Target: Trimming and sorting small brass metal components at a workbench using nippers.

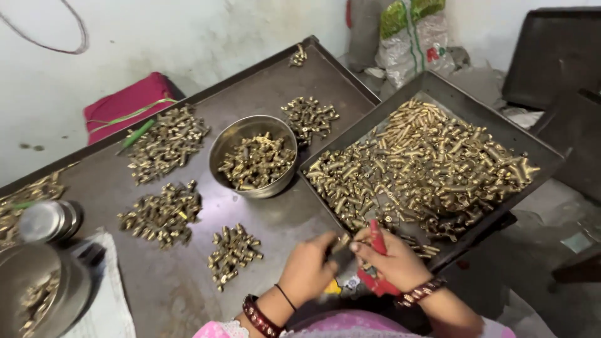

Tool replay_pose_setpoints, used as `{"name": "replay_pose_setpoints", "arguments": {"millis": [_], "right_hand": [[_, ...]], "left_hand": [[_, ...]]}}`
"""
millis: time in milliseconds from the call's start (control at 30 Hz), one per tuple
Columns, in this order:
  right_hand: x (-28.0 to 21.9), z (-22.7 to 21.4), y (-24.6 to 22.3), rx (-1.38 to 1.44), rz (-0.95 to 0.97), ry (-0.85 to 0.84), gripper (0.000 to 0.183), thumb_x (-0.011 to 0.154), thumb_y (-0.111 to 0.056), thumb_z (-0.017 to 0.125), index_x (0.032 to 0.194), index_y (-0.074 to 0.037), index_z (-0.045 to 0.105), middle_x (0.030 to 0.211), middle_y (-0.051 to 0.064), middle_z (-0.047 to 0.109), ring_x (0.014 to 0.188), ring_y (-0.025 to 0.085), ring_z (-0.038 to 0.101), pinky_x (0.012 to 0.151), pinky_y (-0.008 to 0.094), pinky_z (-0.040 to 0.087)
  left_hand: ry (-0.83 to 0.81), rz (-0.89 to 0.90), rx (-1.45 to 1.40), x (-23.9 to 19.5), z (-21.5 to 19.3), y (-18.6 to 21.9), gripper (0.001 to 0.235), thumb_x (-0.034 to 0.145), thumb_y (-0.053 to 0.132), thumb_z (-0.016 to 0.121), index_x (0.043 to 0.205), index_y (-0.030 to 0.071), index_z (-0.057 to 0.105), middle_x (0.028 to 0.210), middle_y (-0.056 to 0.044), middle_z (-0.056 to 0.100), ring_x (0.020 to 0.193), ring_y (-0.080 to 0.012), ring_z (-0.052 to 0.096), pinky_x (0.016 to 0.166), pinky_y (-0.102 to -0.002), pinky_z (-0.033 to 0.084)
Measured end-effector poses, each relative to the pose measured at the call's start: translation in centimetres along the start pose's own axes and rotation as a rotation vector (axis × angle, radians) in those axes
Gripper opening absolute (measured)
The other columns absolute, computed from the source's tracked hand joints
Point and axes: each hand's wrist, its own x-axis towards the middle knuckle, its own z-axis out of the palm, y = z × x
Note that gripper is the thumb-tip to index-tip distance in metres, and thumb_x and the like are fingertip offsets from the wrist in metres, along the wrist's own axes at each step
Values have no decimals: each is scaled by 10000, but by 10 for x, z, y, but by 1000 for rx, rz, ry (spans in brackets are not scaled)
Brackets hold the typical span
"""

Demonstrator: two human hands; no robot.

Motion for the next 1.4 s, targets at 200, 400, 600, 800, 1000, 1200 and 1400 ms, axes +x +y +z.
{"name": "replay_pose_setpoints", "arguments": {"millis": [200, 400, 600, 800, 1000, 1200, 1400], "right_hand": [[-56, -4, 36, 323, 227, -310, 695, 889, -223, 671, 1507, -102, 377, 1320, 13, 634, 1241, 97, 587, 1078, 265, 400], [-70, 11, -21, 351, 96, -429, 709, 958, -182, 639, 1575, -57, 315, 1272, 43, 617, 1219, 132, 557, 1096, 305, 368], [-59, 20, -4, 270, 194, 52, 577, 865, -90, 658, 1432, -60, 552, 978, -5, 685, 845, 62, 618, 737, 263, 547], [-64, 29, -84, -240, 215, -11, 477, 843, -193, 756, 1316, -165, 705, 707, -59, 698, 584, 43, 594, 569, 247, 516], [-74, 17, -88, -376, 9, -151, 228, 870, -224, 784, 1018, -50, 777, 611, -30, 626, 568, 29, 538, 524, 268, 462], [-78, 13, -105, -547, -170, -272, 225, 851, -280, 798, 940, -81, 743, 624, -14, 654, 568, 60, 586, 553, 290, 508], [-55, 79, -113, -1235, -317, 160, 248, 1017, -348, 669, 883, -145, 721, 777, 48, 704, 754, 214, 701, 662, 387, 547]], "left_hand": [[188, 40, -486, 56, -7, -6, 593, 901, 56, 519, 1483, 113, 420, 1087, -217, 726, 1036, -346, 719, 918, -426, 545], [375, 571, 84, 69, 41, -44, 371, 920, 58, 637, 1268, 83, 512, 1155, -207, 710, 1030, -305, 704, 1075, -488, 400], [103, -10, -1111, 45, -5, -31, 395, 911, -20, 537, 1301, 29, 567, 1082, -41, 651, 937, -91, 565, 817, -231, 447], [8, 92, -1173, -5, -39, 2, 521, 795, -86, 445, 1293, 30, 546, 1149, -57, 690, 1034, -108, 635, 898, -219, 489], [-39, 121, -1035, -32, -50, 3, 332, 991, 22, 604, 1314, 27, 527, 1091, -80, 710, 997, -125, 618, 883, -247, 477], [-266, 238, -1075, -49, -60, 35, 273, 1025, 64, 602, 1276, 13, 509, 1228, -130, 716, 1117, -159, 661, 972, -289, 521], [116, -26, -1455, -19, -61, 74, 214, 1034, 143, 497, 1132, -31, 574, 963, -245, 727, 773, -282, 691, 680, -359, 552]]}}
